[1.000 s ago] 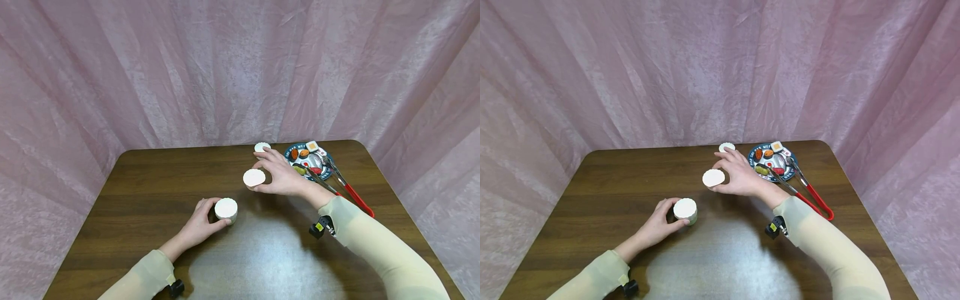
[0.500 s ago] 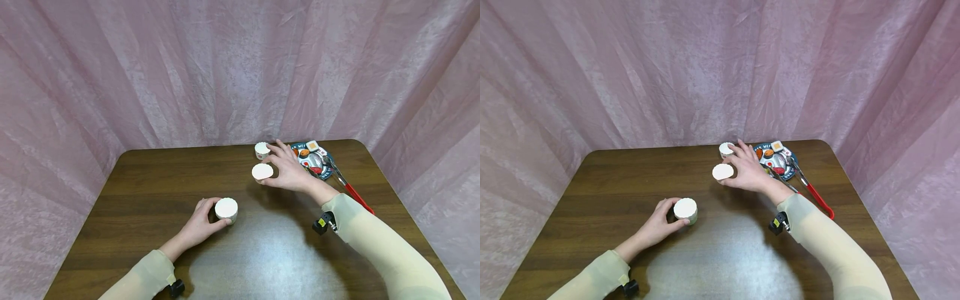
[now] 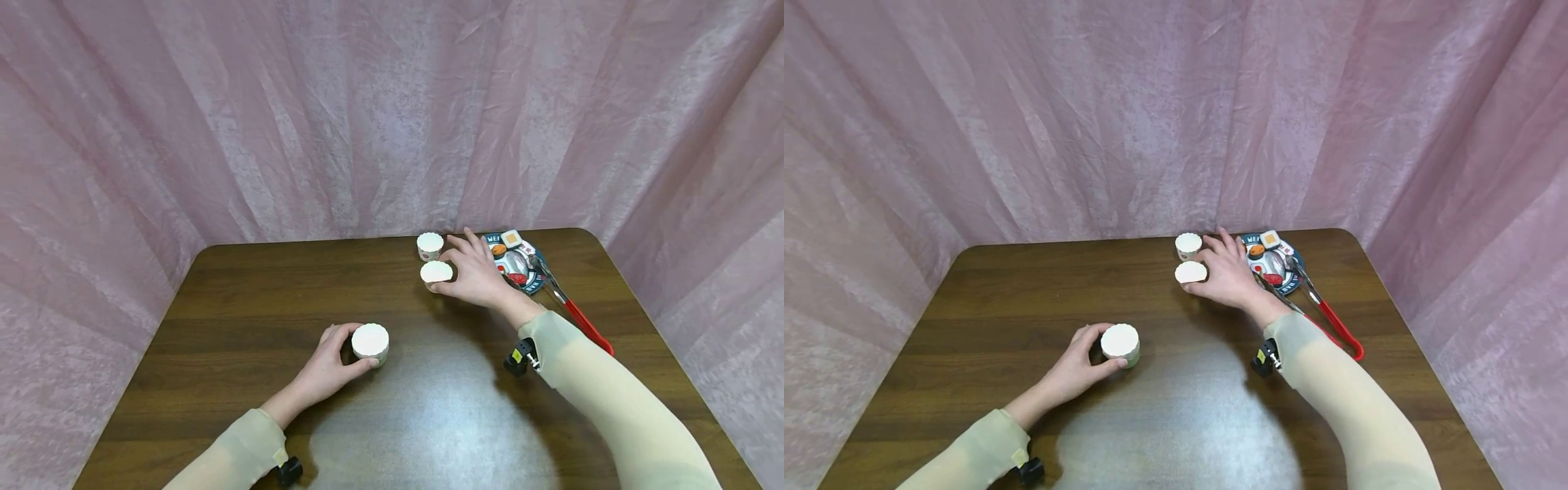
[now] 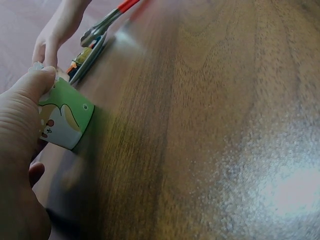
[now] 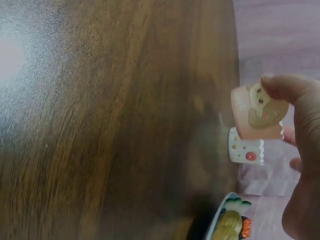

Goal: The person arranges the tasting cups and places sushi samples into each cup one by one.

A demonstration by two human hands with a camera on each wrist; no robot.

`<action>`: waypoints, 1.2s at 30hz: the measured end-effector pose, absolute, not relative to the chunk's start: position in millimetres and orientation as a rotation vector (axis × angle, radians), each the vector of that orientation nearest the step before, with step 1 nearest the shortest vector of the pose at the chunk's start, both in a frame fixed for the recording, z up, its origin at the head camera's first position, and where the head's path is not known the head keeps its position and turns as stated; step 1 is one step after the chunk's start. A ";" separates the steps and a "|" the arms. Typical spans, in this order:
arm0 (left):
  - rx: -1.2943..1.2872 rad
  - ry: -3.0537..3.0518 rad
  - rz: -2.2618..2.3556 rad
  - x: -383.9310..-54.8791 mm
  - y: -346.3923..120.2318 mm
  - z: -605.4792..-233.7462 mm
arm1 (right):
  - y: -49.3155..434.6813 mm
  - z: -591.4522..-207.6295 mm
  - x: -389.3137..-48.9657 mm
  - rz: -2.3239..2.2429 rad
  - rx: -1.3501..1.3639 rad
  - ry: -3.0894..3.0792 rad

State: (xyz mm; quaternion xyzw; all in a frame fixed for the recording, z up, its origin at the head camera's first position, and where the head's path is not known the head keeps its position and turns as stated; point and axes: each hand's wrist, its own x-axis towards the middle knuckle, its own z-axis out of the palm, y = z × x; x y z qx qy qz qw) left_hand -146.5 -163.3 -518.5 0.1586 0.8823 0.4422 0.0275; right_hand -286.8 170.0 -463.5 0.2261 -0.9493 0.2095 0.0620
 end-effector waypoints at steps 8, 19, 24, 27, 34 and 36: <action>0.484 2.720 1.351 -145.8 -163.4 -518.4 | 163.6 -475.7 -294.5 0.567 0.561 -2.927; 0.472 2.710 1.350 -146.5 -164.6 -521.1 | 159.8 -483.8 -295.2 0.563 0.510 -2.944; 0.478 2.712 1.350 -147.1 -164.9 -520.8 | 159.0 -486.0 -295.9 0.548 0.495 -2.938; 0.479 2.714 1.349 -146.9 -165.2 -520.7 | 158.3 -486.8 -296.6 0.544 0.495 -2.941; 0.468 2.712 1.352 -146.3 -165.8 -520.6 | 156.7 -486.1 -296.9 0.537 0.496 -2.968; 0.465 2.709 1.351 -146.3 -165.9 -520.6 | 156.3 -485.6 -297.0 0.540 0.491 -2.970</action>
